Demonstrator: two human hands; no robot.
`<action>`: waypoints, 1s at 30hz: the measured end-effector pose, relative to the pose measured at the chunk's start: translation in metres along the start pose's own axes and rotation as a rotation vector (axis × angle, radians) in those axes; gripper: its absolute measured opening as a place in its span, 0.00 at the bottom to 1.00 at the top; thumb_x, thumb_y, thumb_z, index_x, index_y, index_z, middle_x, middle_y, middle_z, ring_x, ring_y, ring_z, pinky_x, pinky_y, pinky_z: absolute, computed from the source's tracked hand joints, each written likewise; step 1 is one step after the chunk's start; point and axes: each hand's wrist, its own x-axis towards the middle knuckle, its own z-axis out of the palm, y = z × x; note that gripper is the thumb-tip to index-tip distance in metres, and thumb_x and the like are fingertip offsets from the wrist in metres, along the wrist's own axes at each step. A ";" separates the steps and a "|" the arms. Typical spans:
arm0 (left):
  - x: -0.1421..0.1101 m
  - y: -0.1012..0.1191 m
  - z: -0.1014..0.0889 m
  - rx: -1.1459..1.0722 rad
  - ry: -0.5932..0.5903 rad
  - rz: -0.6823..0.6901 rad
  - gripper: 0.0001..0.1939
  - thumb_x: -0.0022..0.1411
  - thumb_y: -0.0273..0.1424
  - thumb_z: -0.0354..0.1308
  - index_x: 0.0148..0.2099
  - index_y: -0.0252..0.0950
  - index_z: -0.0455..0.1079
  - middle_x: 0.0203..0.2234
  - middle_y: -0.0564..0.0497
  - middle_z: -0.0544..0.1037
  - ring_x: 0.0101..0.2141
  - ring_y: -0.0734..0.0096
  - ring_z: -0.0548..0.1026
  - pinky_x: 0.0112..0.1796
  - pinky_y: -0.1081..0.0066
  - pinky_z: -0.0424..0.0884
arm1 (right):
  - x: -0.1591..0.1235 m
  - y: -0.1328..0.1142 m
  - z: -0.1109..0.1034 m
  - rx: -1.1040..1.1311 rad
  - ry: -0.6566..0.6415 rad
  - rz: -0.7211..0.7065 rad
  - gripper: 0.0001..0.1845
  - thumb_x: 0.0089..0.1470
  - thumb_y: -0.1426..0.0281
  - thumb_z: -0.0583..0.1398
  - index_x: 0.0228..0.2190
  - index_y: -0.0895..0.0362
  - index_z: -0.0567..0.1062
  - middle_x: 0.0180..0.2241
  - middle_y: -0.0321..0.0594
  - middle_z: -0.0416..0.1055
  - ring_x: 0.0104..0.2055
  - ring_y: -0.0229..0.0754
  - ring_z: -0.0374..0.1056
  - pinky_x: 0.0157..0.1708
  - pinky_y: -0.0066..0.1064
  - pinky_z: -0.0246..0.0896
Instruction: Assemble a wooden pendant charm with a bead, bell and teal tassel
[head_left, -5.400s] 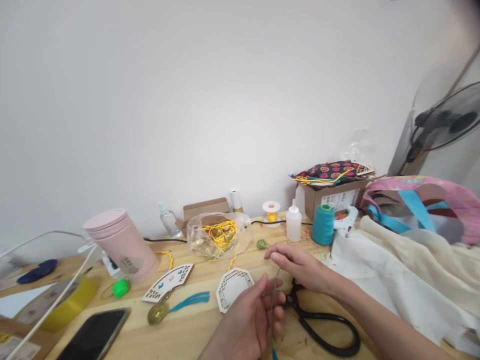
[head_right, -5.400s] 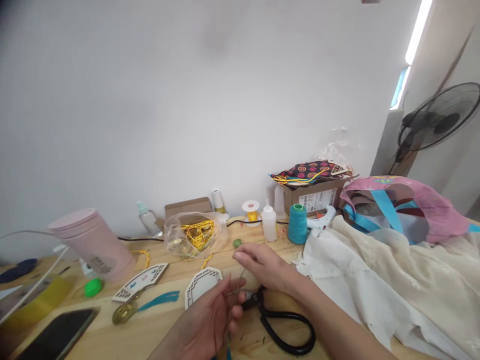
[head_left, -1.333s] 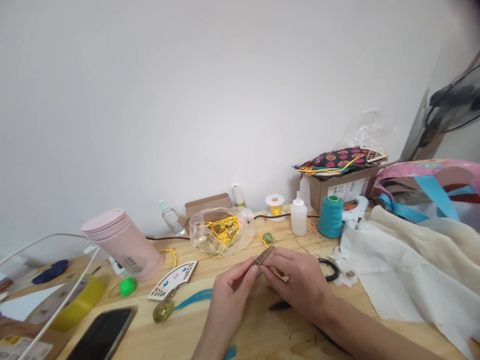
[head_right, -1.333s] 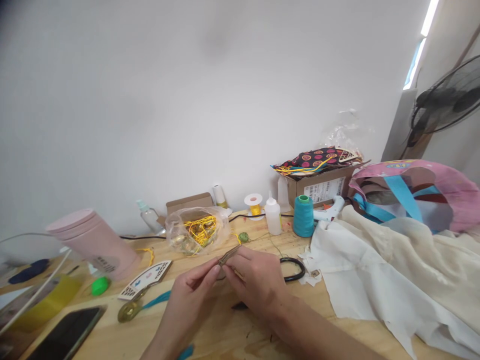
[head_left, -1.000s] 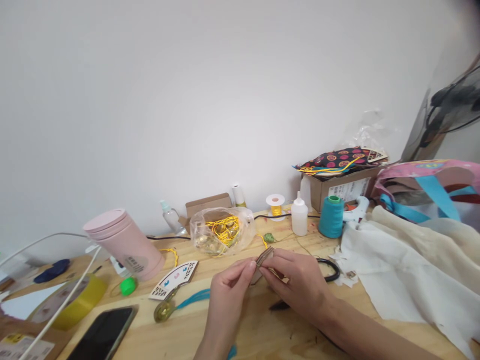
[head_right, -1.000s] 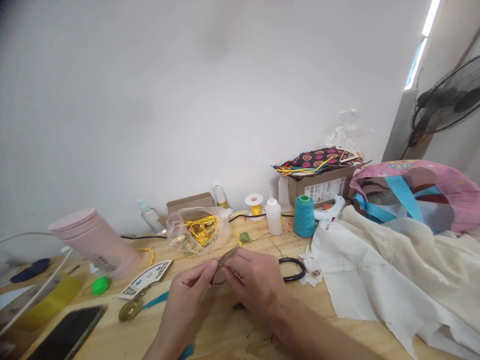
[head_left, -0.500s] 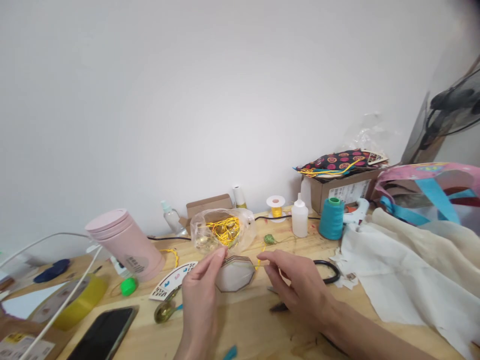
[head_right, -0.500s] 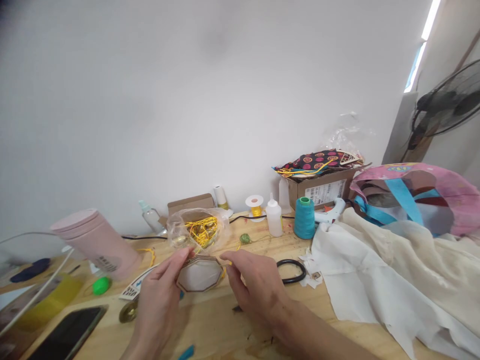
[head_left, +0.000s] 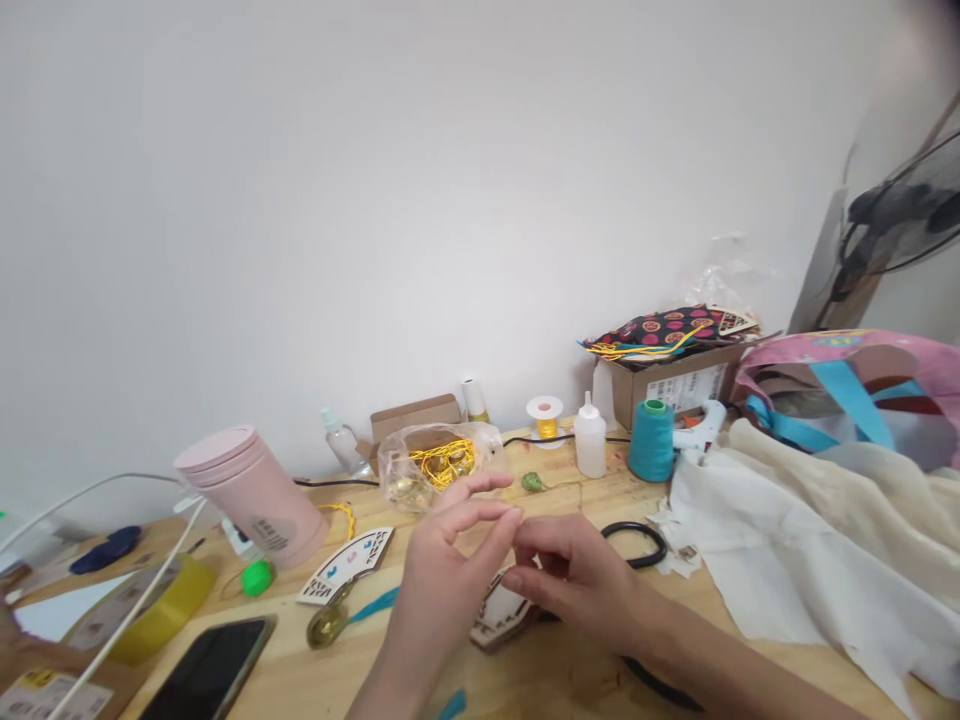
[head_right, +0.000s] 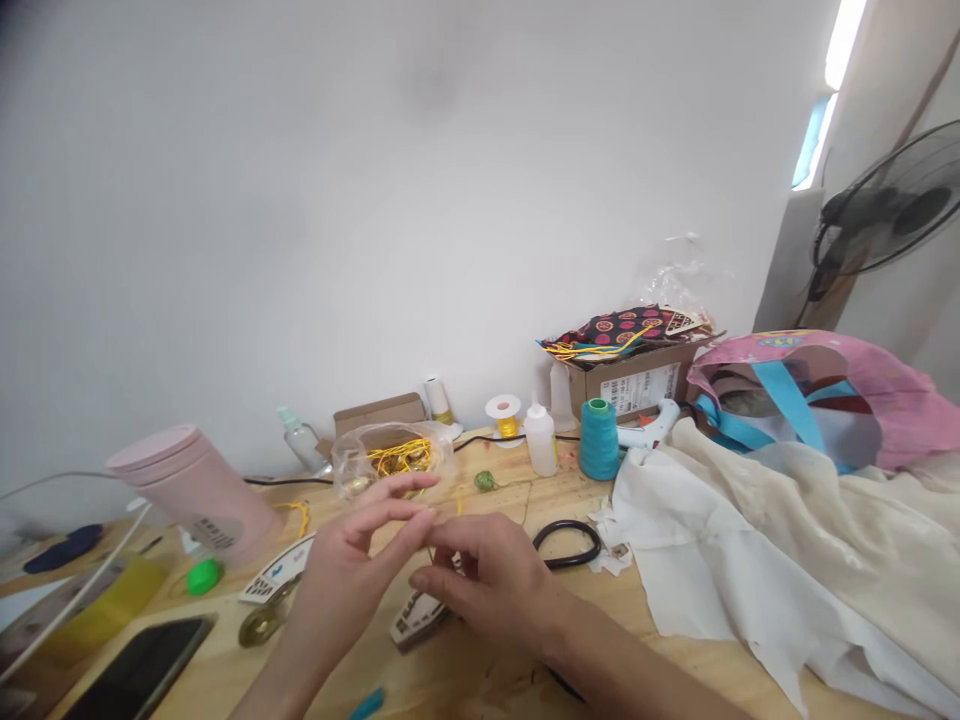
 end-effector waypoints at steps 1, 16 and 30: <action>0.001 0.001 0.004 -0.021 -0.018 0.003 0.07 0.51 0.31 0.55 0.24 0.37 0.73 0.39 0.48 0.74 0.42 0.63 0.69 0.46 0.64 0.61 | 0.001 0.000 -0.001 0.025 -0.006 -0.016 0.10 0.51 0.69 0.54 0.25 0.60 0.73 0.17 0.30 0.58 0.20 0.30 0.53 0.20 0.21 0.49; -0.004 -0.035 0.017 0.017 -0.406 -0.146 0.18 0.52 0.27 0.51 0.47 0.39 0.67 0.24 0.54 0.77 0.29 0.69 0.72 0.36 0.72 0.64 | 0.005 0.021 -0.015 0.096 0.057 0.296 0.18 0.49 0.65 0.55 0.14 0.61 0.71 0.13 0.30 0.56 0.18 0.31 0.52 0.18 0.22 0.46; -0.016 -0.052 0.010 0.196 -0.461 -0.140 0.16 0.53 0.33 0.47 0.20 0.36 0.72 0.15 0.54 0.73 0.22 0.71 0.68 0.25 0.76 0.60 | 0.008 0.040 -0.025 0.140 0.076 0.507 0.11 0.39 0.65 0.60 0.17 0.60 0.75 0.16 0.35 0.70 0.18 0.32 0.59 0.19 0.23 0.53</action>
